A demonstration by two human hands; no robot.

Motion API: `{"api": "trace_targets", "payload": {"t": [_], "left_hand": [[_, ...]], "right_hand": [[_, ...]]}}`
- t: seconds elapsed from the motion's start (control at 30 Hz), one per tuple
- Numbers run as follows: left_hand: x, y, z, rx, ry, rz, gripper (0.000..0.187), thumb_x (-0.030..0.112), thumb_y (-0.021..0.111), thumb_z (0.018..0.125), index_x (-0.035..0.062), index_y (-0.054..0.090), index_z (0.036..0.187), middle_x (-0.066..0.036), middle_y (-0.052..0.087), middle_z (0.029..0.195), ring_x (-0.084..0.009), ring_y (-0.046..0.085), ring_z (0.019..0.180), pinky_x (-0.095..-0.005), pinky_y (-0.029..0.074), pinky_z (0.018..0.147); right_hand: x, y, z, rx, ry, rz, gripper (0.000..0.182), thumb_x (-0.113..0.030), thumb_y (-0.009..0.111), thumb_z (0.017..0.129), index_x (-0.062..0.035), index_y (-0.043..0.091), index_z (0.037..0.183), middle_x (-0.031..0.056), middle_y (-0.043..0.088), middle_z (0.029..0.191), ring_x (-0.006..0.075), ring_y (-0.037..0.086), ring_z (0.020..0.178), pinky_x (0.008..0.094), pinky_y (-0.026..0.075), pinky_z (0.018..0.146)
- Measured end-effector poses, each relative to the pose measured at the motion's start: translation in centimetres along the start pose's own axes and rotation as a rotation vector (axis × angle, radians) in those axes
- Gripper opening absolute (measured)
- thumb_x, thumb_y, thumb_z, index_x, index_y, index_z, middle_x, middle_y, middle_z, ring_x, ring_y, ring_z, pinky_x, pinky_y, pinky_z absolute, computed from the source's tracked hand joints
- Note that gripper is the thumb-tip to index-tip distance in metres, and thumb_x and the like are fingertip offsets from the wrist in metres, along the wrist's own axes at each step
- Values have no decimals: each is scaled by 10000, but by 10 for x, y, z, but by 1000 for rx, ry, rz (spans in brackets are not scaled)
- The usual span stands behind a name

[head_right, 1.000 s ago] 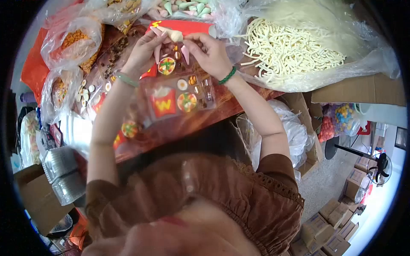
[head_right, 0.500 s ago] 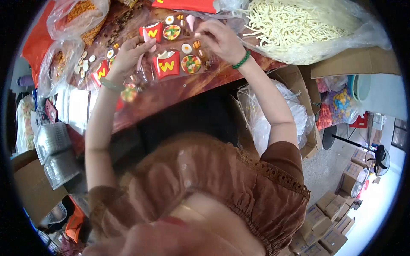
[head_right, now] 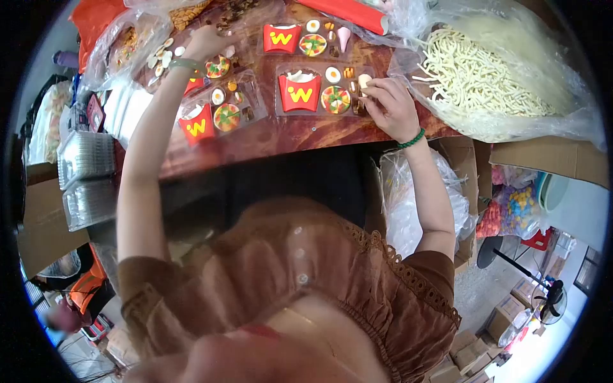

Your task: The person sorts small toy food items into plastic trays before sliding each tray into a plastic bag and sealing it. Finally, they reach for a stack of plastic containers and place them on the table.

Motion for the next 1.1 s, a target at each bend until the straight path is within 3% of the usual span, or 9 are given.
{"api": "trace_targets", "payload": {"t": [0.27, 0.33, 0.37, 0.43, 0.53, 0.6, 0.67, 0.93, 1.1], "left_hand": [[0, -4, -14, 52, 38, -131, 573, 536, 722, 719, -33, 671, 754, -111, 650, 659, -223, 631, 608, -368, 508, 621], [-2, -6, -34, -56, -55, -755, 480, 397, 654, 849, -56, 613, 1003, -103, 639, 752, -214, 609, 665, -374, 508, 646], [-3, -5, -43, -56, -55, -754, 480, 397, 654, 849, -56, 613, 1003, -103, 639, 752, -214, 609, 665, -374, 508, 646], [-7, 1, -64, -144, -236, -1666, 240, 175, 472, 960, -14, 518, 1102, -131, 617, 964, -230, 639, 790, -312, 539, 635], [-10, 2, -101, -212, -129, -1738, 382, 48, 461, 938, -83, 324, 1270, -178, 563, 971, -241, 575, 927, -355, 490, 849], [-9, 7, -122, -161, -74, -1677, 292, -1, 458, 920, -75, 407, 1198, -162, 568, 1004, -250, 590, 968, -346, 482, 882], [-10, 19, -135, -81, -34, -1647, 299, -15, 475, 911, -76, 430, 1200, -147, 574, 1033, -248, 600, 992, -336, 492, 875], [-5, 75, -178, 51, -4, -1673, 316, -2, 600, 872, -28, 495, 1169, -109, 599, 1066, -162, 604, 960, -285, 498, 860], [-5, 70, -185, 232, 20, -1584, 318, 19, 632, 864, -40, 506, 1149, -111, 620, 1039, -145, 608, 959, -272, 499, 861]], "right_hand": [[-22, 5, 42, -36, 78, 190, 149, -83, 706, 775, -41, 645, 905, 82, 641, 877, 244, 606, 813, 317, 478, 708], [-31, 22, 72, 12, 137, 327, 135, -112, 676, 821, -33, 655, 928, 80, 652, 858, 212, 619, 798, 302, 486, 708], [-34, 34, 88, -42, 229, 426, 155, -144, 658, 841, -27, 657, 942, 84, 658, 877, 201, 627, 788, 298, 491, 706], [-33, 66, 122, -111, 264, 475, 209, -213, 641, 859, -28, 668, 953, 94, 673, 880, 187, 644, 753, 296, 502, 691], [-16, 133, 178, -218, 244, 453, 323, -351, 659, 826, -55, 687, 951, 113, 689, 801, 216, 662, 709, 322, 516, 668], [-17, 161, 212, -257, 156, 198, 391, -421, 708, 755, -50, 702, 878, 124, 685, 749, 245, 664, 705, 354, 521, 674], [-23, 180, 240, -546, 215, -17, 534, -526, 756, 660, -59, 709, 917, 143, 695, 883, 275, 667, 820, 372, 511, 731], [-26, 203, 263, -850, 398, -104, 379, -349, 806, 631, -38, 724, 832, 99, 691, 750, 209, 655, 687, 330, 513, 655], [-13, 181, 249, -394, 203, 286, 321, -299, 750, 746, -35, 687, 917, 80, 694, 792, 164, 654, 684, 281, 515, 649]]}}
Point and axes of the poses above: each hand's wrist, its own z-axis towards the middle knuckle, its own y-axis out of the palm, x = y × z, the point moved 1 cm from there along z, towards the middle knuckle
